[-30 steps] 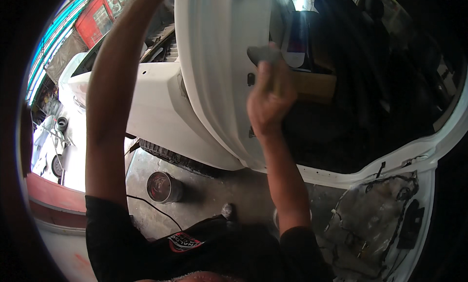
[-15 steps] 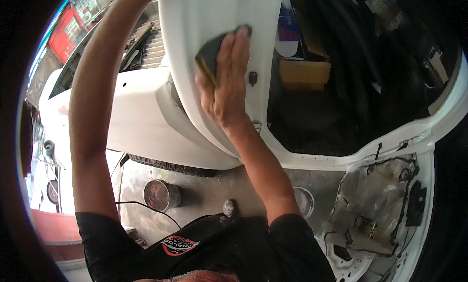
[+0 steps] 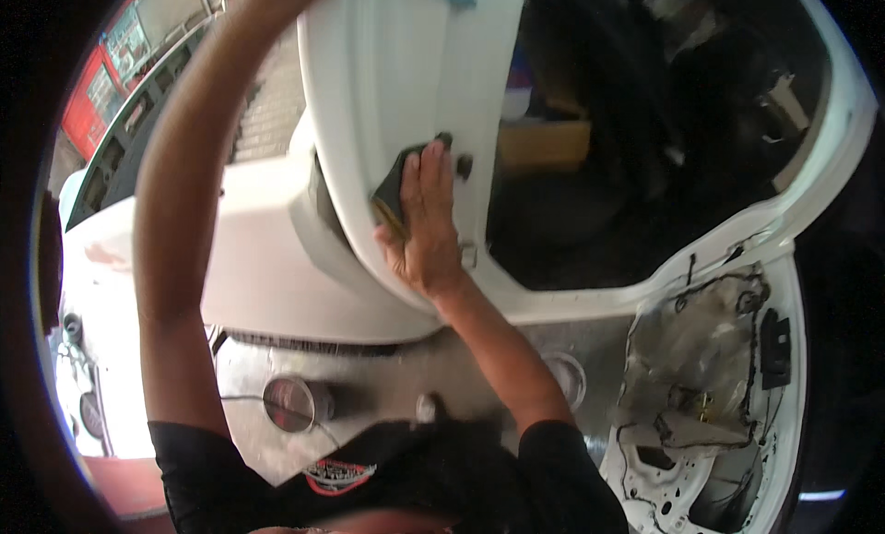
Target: Sanding and wiping down the interior and exterior of a vehicle door frame during body repair.
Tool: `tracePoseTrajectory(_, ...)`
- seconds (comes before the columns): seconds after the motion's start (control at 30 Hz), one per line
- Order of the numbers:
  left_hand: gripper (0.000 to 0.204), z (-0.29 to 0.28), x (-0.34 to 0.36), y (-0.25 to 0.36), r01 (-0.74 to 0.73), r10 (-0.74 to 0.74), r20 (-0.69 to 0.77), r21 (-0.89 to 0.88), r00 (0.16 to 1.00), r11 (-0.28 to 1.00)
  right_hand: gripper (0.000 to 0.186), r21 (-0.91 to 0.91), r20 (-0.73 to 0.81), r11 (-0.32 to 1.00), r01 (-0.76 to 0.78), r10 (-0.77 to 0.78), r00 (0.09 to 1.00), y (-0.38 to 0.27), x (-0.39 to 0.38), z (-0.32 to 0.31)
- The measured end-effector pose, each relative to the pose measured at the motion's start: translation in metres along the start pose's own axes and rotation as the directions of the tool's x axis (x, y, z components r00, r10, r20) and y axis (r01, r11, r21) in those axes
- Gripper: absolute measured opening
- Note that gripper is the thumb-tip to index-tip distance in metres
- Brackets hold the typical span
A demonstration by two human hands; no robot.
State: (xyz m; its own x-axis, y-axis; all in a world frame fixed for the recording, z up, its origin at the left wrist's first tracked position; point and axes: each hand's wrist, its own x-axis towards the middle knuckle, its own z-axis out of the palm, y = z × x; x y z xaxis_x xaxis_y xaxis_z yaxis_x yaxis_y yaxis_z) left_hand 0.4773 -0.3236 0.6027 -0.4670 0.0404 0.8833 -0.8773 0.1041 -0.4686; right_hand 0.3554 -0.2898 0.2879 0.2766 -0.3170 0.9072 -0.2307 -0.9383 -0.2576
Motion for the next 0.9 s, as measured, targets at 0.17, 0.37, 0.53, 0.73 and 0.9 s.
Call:
tracePoseTrajectory(0.17,0.027,-0.028,-0.006,0.023,0.054,-0.046,0.09,-0.083,0.995,0.995,0.084,0.113,-0.089,0.992,0.059,-0.049,0.995,0.009,0.107,-0.048)
tracePoseTrajectory(0.37,0.032,-0.036,0.011,0.021,0.183,-0.177,0.045,-0.215,0.983,0.959,0.074,0.119,-0.114,0.993,-0.009,0.022,0.993,-0.002,0.113,-0.057)
tracePoseTrajectory(0.53,0.041,-0.03,0.004,0.009,0.204,-0.246,-0.101,-0.312,0.964,0.928,0.065,0.061,-0.023,0.997,-0.041,0.043,0.999,0.013,0.257,-0.093)
tracePoseTrajectory(0.73,0.037,-0.009,0.004,0.014,0.213,-0.229,-0.152,-0.114,0.961,0.97,0.036,0.024,-0.071,0.996,0.085,-0.083,0.994,0.027,0.287,-0.136)
tracePoseTrajectory(0.9,0.035,0.012,0.034,0.007,-0.005,-0.003,0.038,0.202,0.999,0.979,0.024,0.362,-0.233,0.932,-0.031,0.123,0.965,0.093,0.259,-0.206)
